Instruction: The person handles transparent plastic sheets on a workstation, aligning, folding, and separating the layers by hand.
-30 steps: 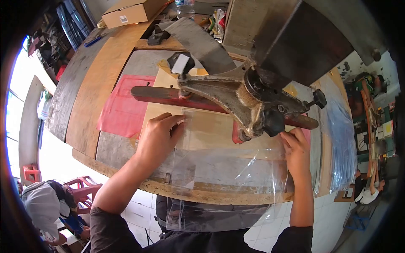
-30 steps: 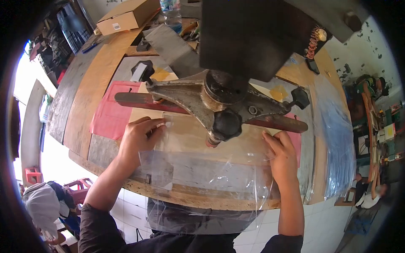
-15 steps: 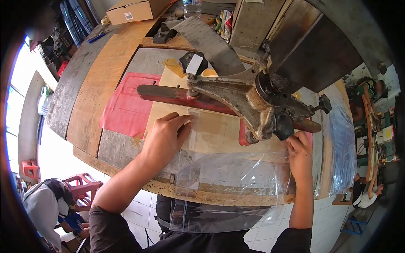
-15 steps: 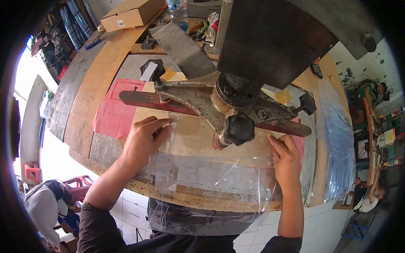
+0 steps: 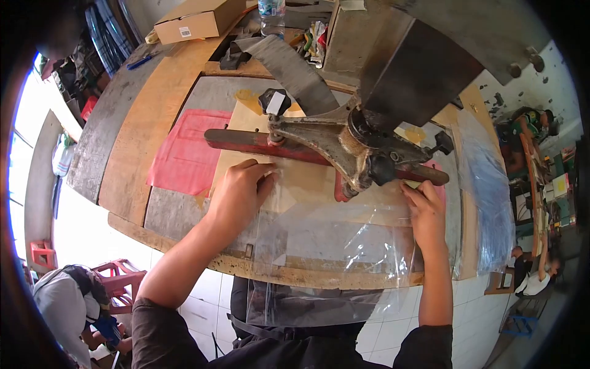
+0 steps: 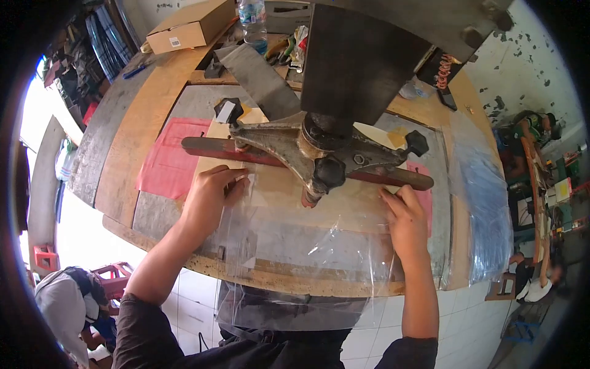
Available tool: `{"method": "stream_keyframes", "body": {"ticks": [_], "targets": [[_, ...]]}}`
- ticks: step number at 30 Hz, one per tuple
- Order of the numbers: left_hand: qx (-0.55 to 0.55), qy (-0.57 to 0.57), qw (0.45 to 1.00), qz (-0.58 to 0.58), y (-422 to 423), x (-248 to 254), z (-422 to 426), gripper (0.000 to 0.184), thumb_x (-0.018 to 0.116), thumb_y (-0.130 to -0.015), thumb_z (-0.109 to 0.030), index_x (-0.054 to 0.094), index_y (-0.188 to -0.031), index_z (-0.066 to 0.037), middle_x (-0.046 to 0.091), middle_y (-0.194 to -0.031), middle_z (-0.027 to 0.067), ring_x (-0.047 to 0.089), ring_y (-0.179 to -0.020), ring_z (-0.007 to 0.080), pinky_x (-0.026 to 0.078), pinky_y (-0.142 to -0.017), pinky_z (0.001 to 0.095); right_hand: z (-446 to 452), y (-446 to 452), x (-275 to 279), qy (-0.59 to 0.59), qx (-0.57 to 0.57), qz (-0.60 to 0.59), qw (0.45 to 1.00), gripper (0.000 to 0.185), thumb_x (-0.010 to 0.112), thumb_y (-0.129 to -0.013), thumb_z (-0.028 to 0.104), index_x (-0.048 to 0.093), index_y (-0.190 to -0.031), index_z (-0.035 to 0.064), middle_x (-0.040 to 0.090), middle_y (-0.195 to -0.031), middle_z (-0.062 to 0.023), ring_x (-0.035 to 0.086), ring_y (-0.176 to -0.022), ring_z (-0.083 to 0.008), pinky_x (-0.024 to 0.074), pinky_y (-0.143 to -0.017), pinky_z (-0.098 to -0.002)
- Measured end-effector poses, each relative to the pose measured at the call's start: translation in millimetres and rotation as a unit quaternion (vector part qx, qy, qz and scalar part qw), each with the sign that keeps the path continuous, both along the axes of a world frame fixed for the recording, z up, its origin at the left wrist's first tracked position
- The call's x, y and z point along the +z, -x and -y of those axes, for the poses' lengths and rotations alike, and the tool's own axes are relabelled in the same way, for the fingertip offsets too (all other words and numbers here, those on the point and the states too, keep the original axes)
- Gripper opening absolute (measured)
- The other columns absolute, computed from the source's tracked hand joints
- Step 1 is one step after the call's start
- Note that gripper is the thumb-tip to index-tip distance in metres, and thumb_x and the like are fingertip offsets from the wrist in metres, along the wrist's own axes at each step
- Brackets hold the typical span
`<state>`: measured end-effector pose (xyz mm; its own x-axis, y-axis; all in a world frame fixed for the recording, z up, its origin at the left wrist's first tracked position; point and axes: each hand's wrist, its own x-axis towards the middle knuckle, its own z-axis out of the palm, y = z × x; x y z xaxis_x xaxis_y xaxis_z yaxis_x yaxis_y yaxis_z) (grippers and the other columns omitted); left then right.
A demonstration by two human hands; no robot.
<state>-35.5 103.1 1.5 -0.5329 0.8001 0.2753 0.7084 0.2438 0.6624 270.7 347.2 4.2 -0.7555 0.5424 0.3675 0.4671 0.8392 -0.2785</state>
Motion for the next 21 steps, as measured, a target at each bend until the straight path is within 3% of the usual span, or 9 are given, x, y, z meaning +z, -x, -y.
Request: {"method": "stream_keyframes", "body": {"ticks": [1,8,14,17,19,21], "targets": [[0.003,0.017,1.0,0.017,-1,3,0,0.02,0.072,-0.095,-0.013,0.077,-0.109,-0.001,0.073,-0.099,0.0206,0.07,-0.088,0.0426,0.056,-0.079,0.048,0,-1,-1,-0.003,0.0,-0.003,1.0,0.045,0.074,-0.078,-0.008,0.077,-0.12,0.0064,0.059,-0.096,-0.0106,0.065,-0.088,-0.0286,0.0525,-0.076,-0.0403],[-0.007,0.026,0.998,-0.049,1,-3,6,0.023,0.068,-0.097,-0.018,0.076,-0.114,-0.003,0.073,-0.103,0.0192,0.07,-0.089,0.042,0.057,-0.081,0.0492,3,-2,1,-0.044,0.015,-0.018,0.999,0.037,0.074,-0.084,-0.004,0.077,-0.119,0.0071,0.06,-0.096,-0.01,0.065,-0.088,-0.0297,0.053,-0.077,-0.0415],[-0.041,0.046,0.991,-0.119,-1,-2,20,0.027,0.068,-0.096,-0.013,0.075,-0.121,-0.006,0.069,-0.093,0.0197,0.068,-0.086,0.0434,0.055,-0.081,0.0493,2,-13,1,-0.037,0.033,-0.033,0.998,0.023,0.07,-0.093,0.004,0.076,-0.116,0.0049,0.063,-0.099,-0.0114,0.067,-0.089,-0.034,0.0534,-0.079,-0.0432],[-0.052,0.005,0.989,-0.14,-4,-4,36,0.022,0.068,-0.097,-0.018,0.077,-0.112,-0.004,0.069,-0.093,0.0188,0.069,-0.085,0.0396,0.055,-0.077,0.0472,13,-24,7,-0.023,0.039,-0.053,0.998,0.021,0.068,-0.095,0.004,0.074,-0.115,0.0026,0.066,-0.104,-0.0123,0.068,-0.093,-0.0361,0.0539,-0.081,-0.0437],[0.003,0.029,0.995,-0.1,-17,7,58,0.018,0.071,-0.095,-0.016,0.077,-0.103,-0.001,0.069,-0.091,0.0161,0.07,-0.08,0.0335,0.056,-0.072,0.0425,33,-38,12,0.064,-0.018,-0.054,0.996,0.02,0.067,-0.097,0.005,0.073,-0.116,0.0013,0.069,-0.11,-0.0138,0.068,-0.098,-0.0362,0.0544,-0.086,-0.0424],[0.02,-0.024,0.993,-0.114,-23,1,78,0.015,0.072,-0.094,-0.013,0.077,-0.101,0.0,0.068,-0.089,0.0144,0.069,-0.077,0.0294,0.055,-0.07,0.0397,55,-51,8,0.045,-0.03,-0.093,0.994,0.02,0.067,-0.098,0.006,0.073,-0.116,0.0007,0.069,-0.112,-0.0145,0.068,-0.101,-0.036,0.0543,-0.088,-0.0418]]}}
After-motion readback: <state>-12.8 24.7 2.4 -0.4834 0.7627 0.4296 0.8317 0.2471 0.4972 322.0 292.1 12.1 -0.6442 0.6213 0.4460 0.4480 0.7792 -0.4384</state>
